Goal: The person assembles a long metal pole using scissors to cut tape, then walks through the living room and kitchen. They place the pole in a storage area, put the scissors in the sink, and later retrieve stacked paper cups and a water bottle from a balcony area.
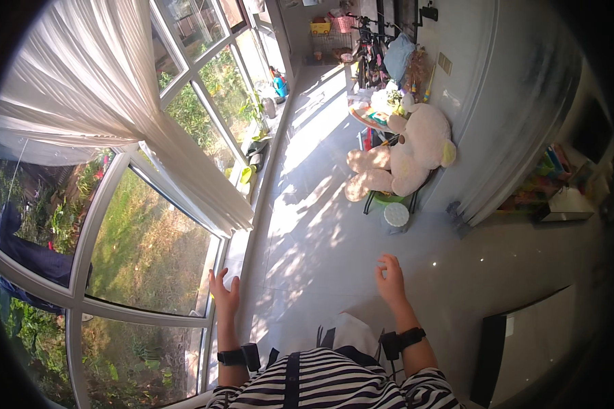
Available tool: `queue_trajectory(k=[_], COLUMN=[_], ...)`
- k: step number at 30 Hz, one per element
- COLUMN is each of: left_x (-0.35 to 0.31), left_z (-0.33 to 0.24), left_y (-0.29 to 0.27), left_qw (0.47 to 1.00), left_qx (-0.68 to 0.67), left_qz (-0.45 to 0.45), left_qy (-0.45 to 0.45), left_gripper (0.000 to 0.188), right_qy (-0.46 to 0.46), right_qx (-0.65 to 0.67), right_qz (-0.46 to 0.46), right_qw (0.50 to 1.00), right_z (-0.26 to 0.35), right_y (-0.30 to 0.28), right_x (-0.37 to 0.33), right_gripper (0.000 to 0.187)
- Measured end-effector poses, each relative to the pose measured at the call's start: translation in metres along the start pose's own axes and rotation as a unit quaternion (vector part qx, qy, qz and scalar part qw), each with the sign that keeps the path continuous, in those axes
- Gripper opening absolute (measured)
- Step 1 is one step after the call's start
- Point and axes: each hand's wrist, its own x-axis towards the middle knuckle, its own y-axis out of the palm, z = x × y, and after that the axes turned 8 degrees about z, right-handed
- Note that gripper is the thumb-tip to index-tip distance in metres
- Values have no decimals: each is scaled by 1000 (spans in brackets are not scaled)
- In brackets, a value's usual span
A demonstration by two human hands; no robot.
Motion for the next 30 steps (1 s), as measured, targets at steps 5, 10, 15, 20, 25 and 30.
queue_trajectory(k=[5, 10, 15, 20, 25, 30], left_x=[105, 250, 422, 574, 707, 834], left_z=[-1, 25, 16, -27, -48, -78], left_y=[31, 72, 119, 180, 253, 297], left_qw=[999, 999, 998, 992, 979, 988], left_qx=[4, -1, -42, -60, -72, -15], left_qz=[-6, -10, 32, 104, 130, 133], left_qy=[-43, -53, -25, 31, 136, 72], left_gripper=[41, 40, 38, 39, 39, 38], right_qy=[-22, -49, 43, 76, 138, 103], right_qx=[41, 24, -18, -69, -45, -5], right_qz=[50, 43, 33, -20, -52, -60], right_qw=[998, 998, 998, 994, 988, 993], right_z=[1, -16, -30, -46, -94, -144], right_y=[43, 97, 111, 107, 118, 131], right_x=[153, 282, 395, 506, 613, 767], right_gripper=[18, 16, 13, 13, 17, 13])
